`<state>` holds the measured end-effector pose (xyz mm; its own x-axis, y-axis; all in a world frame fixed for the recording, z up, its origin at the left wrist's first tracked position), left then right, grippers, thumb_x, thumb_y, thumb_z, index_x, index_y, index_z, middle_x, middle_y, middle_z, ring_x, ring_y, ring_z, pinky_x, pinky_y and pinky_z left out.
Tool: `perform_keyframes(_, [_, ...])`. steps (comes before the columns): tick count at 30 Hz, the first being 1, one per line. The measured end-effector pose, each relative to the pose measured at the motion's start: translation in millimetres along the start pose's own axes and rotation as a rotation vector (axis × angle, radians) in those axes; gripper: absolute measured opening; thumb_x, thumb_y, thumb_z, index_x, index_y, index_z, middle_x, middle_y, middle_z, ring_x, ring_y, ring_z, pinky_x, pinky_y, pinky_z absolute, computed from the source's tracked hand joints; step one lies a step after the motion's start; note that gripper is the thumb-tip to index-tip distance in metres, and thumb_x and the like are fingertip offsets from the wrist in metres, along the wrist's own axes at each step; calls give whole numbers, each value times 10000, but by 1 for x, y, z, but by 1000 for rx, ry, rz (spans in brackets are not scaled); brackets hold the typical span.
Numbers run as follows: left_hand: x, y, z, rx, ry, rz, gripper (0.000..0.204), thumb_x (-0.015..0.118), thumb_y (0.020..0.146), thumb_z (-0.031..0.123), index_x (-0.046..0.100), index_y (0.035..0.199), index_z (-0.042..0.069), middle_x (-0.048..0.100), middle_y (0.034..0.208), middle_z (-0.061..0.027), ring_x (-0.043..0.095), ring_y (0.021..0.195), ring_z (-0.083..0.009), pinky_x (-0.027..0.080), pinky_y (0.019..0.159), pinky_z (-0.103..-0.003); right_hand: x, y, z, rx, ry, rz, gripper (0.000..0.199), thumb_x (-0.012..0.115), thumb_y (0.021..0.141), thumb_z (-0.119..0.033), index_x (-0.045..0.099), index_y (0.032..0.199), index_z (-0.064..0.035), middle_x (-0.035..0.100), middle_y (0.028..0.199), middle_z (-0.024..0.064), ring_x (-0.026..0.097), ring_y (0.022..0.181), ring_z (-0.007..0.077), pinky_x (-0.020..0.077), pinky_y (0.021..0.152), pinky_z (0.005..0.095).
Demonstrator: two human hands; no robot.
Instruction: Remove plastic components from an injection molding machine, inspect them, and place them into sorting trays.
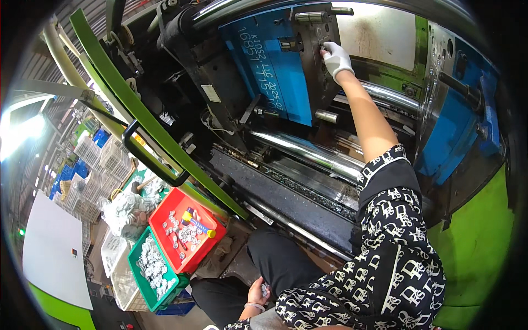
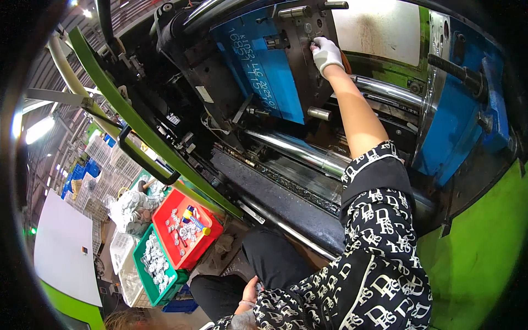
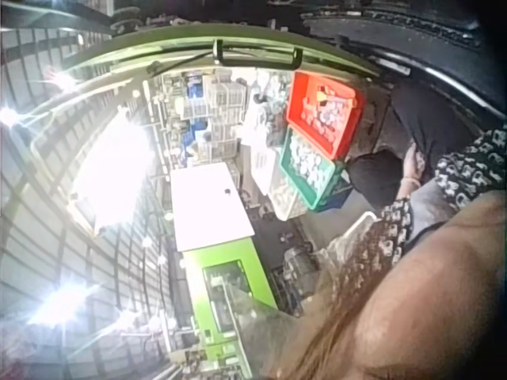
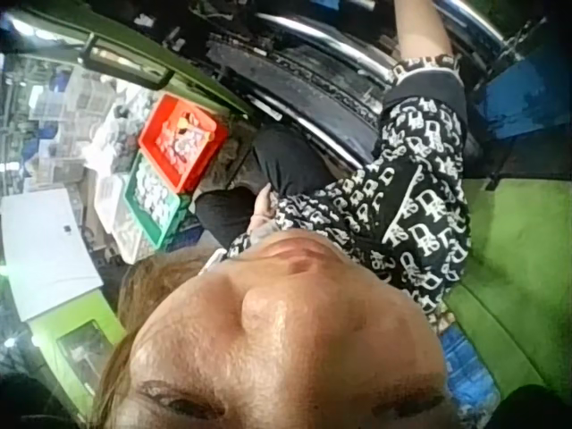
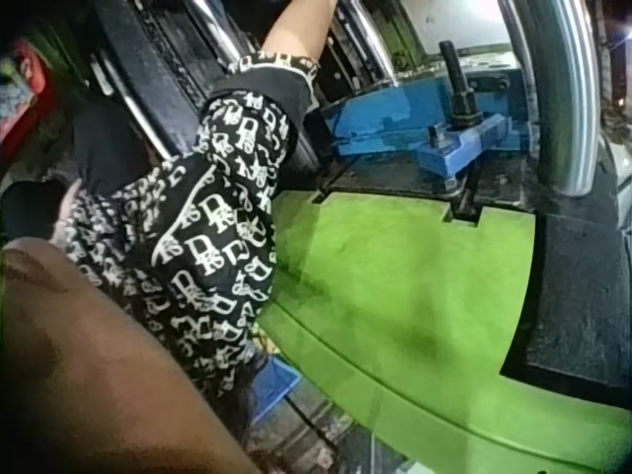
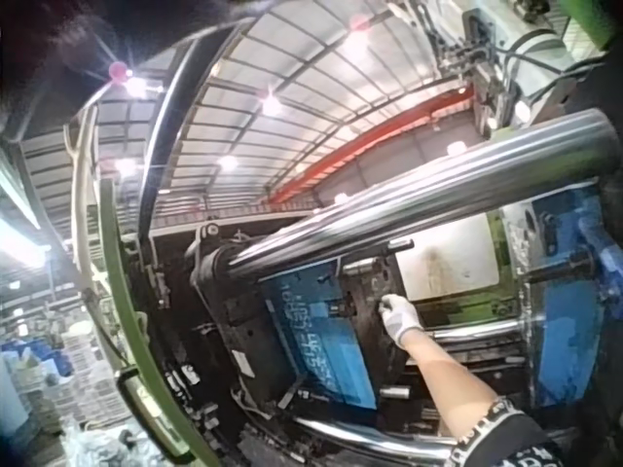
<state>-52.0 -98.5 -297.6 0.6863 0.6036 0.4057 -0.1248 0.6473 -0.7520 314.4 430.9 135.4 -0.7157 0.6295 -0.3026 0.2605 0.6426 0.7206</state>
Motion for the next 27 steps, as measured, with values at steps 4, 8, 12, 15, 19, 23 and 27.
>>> perform_keyframes(4, [2, -1, 0, 23, 24, 11, 129, 525, 881, 242, 570, 886, 121, 553, 646, -24, 525, 506, -145, 421, 403, -235, 5, -1, 4, 54, 51, 58, 285, 601, 790, -214, 616, 1051, -100, 610, 1029, 151, 566, 975, 321, 444, 850, 369])
perform_keyframes(8, [1, -1, 0, 35, 29, -3, 123, 527, 880, 243, 561, 888, 125, 540, 633, -23, 522, 507, -143, 424, 406, -237, 19, -13, 6, -1, 84, 211, 254, 593, 793, -211, 629, 1018, -99, 612, 1016, 150, 573, 964, 310, 448, 847, 363])
perform_keyframes(12, [1, 2, 0, 39, 23, -15, 120, 531, 880, 248, 544, 874, 129, 519, 617, -22, 514, 505, -143, 424, 408, -240, 33, -28, 7, -3, -19, 341, 275, 526, 791, -150, 619, 1049, -134, 581, 1112, 92, 546, 1022, 287, 407, 922, 331])
perform_keyframes(15, [7, -4, 1, 54, 57, 17, 127, 528, 883, 255, 539, 873, 129, 517, 619, -22, 511, 506, -143, 425, 411, -241, 19, -27, 8, -61, -10, 199, 322, 489, 780, -144, 608, 1076, -106, 580, 1114, 104, 524, 1061, 277, 373, 967, 320])
perform_keyframes(19, [33, -29, 21, 209, 81, 55, 197, 526, 883, 265, 534, 762, 111, 520, 633, -1, 485, 464, -94, 392, 369, -206, -27, -34, -18, -113, -6, 158, 290, 485, 816, -156, 597, 1075, -91, 571, 1130, 110, 522, 1078, 249, 392, 932, 319])
perform_keyframes(23, [81, -74, 77, 452, 42, -73, 268, 479, 914, 328, 505, 809, 83, 513, 658, -14, 433, 410, -78, 339, 340, -194, -38, -106, -112, -592, 356, 83, 181, 456, 834, 5, 592, 945, -42, 579, 952, 90, 573, 816, 211, 453, 757, 287])
perform_keyframes(27, [145, -122, 128, 610, 184, -459, 327, 494, 898, 378, 501, 1009, 70, 511, 749, -43, 408, 472, -77, 330, 378, -184, -36, -230, -208, -949, 651, -783, 135, 560, 765, -88, 603, 887, -48, 583, 885, 118, 564, 846, 302, 459, 755, 366])
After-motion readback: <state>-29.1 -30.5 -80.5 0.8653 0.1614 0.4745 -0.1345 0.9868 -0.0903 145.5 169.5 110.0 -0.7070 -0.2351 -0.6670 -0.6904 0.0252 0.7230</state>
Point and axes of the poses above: each hand's wrist, its own y-axis towards the middle knuckle, its own x-axis out of the palm, z = x × y, the point moved 1 cm from there along y, towards the middle knuckle
